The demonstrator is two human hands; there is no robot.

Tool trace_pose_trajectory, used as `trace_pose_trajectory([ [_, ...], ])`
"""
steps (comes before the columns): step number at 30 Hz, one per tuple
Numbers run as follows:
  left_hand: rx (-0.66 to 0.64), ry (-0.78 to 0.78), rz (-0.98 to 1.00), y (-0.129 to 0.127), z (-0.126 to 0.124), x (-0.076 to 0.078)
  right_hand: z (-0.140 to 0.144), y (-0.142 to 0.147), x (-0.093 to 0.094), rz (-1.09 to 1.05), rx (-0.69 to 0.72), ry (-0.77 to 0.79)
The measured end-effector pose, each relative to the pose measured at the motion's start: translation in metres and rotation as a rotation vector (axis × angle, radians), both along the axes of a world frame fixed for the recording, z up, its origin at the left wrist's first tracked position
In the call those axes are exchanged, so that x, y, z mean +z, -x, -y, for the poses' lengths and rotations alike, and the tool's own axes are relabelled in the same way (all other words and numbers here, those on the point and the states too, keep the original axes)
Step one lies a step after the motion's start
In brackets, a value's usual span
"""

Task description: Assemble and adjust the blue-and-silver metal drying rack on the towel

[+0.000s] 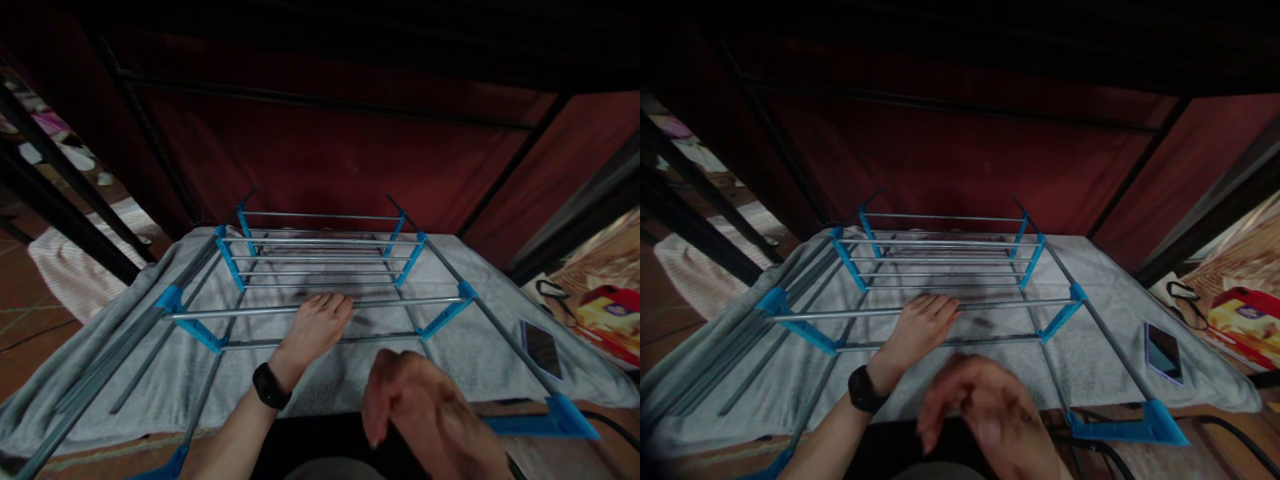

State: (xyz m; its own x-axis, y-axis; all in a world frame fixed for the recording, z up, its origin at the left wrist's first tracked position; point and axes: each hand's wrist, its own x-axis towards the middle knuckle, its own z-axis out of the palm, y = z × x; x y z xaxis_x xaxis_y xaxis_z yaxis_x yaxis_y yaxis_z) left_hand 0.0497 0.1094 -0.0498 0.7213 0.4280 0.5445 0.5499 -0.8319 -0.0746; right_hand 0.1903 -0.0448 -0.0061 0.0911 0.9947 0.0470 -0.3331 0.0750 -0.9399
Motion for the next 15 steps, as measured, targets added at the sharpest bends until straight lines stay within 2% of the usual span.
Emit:
trace_pose_trajectory([
  [2,-0.007,0.006,-0.013,0.0,0.0,0.0,-0.008,-0.016,-0.013,0.015,-0.189,-0.007],
  [5,-0.003,0.006,-0.058,-0.002,0.0,-0.002,-0.017,-0.061,-0.045,0.029,-0.594,0.012],
  [10,0.017,0.038,-0.136,-0.006,0.006,0.001,-0.019,-0.138,-0.101,0.038,-0.992,0.043],
  [12,0.028,0.052,-0.15,-0.007,0.008,0.005,-0.026,-0.155,-0.112,0.134,-1.095,0.033],
  [15,0.035,0.07,-0.176,-0.008,0.009,0.01,-0.043,-0.167,-0.114,0.297,-1.079,0.002],
])
